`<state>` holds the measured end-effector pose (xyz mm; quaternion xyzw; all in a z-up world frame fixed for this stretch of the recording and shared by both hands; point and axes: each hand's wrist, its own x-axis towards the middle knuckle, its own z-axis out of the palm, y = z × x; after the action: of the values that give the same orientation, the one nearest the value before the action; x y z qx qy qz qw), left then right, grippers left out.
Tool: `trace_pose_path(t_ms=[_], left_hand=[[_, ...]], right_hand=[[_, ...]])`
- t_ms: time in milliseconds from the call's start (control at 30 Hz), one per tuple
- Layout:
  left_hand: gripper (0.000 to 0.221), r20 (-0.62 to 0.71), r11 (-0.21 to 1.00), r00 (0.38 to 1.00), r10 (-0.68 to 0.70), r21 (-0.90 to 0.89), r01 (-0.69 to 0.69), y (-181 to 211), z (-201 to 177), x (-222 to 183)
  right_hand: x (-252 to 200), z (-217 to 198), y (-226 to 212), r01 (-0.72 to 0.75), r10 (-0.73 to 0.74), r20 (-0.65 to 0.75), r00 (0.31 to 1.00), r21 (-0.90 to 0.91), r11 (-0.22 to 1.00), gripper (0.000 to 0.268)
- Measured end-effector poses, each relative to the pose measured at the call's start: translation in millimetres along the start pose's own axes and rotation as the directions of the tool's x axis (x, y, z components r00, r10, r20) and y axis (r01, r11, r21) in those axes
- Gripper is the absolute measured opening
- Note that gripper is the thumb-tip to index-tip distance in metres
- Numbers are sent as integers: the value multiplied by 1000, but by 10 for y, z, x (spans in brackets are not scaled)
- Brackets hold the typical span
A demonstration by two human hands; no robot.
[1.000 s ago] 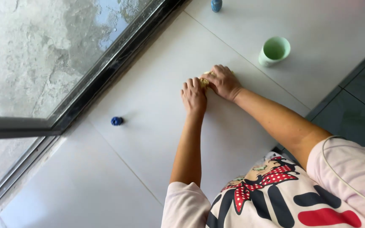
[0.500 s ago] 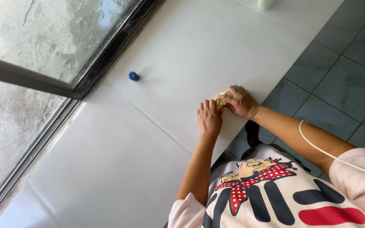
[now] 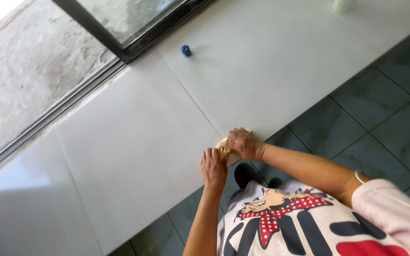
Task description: Cleaning a kitchen countertop and sink area using a cloth and a mop.
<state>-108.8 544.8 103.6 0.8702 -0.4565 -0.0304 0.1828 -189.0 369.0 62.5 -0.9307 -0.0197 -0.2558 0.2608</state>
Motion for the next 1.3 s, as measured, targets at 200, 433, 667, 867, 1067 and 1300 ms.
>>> trace_pose_path(t_ms=[200, 433, 667, 867, 1067, 1300], left_hand=[[35, -8, 995, 997, -79, 58, 80, -65, -41, -355], [29, -98, 991, 988, -122, 50, 127, -330, 79, 257], [20, -162, 978, 974, -161, 109, 180, -1177, 124, 1855], [30, -169, 981, 975, -146, 102, 164, -1619, 80, 3094], [19, -209, 972, 973, -103, 188, 143, -1643, 169, 3195], [25, -199, 982, 979, -36, 174, 71, -982, 221, 2122]], right_hand=[[-133, 165, -324, 36, -37, 9, 999, 72, 997, 32], [388, 315, 58, 7, -9, 23, 1000, 85, 996, 33], [1777, 777, 935, -68, 67, -123, 990, 0, 998, 25], [2687, 1139, 1766, -137, 108, -190, 976, -147, 980, 21], [2647, 1114, 1723, -197, 160, -199, 967, -182, 963, 21], [1664, 460, 1191, -111, 97, -162, 982, -78, 991, 28]])
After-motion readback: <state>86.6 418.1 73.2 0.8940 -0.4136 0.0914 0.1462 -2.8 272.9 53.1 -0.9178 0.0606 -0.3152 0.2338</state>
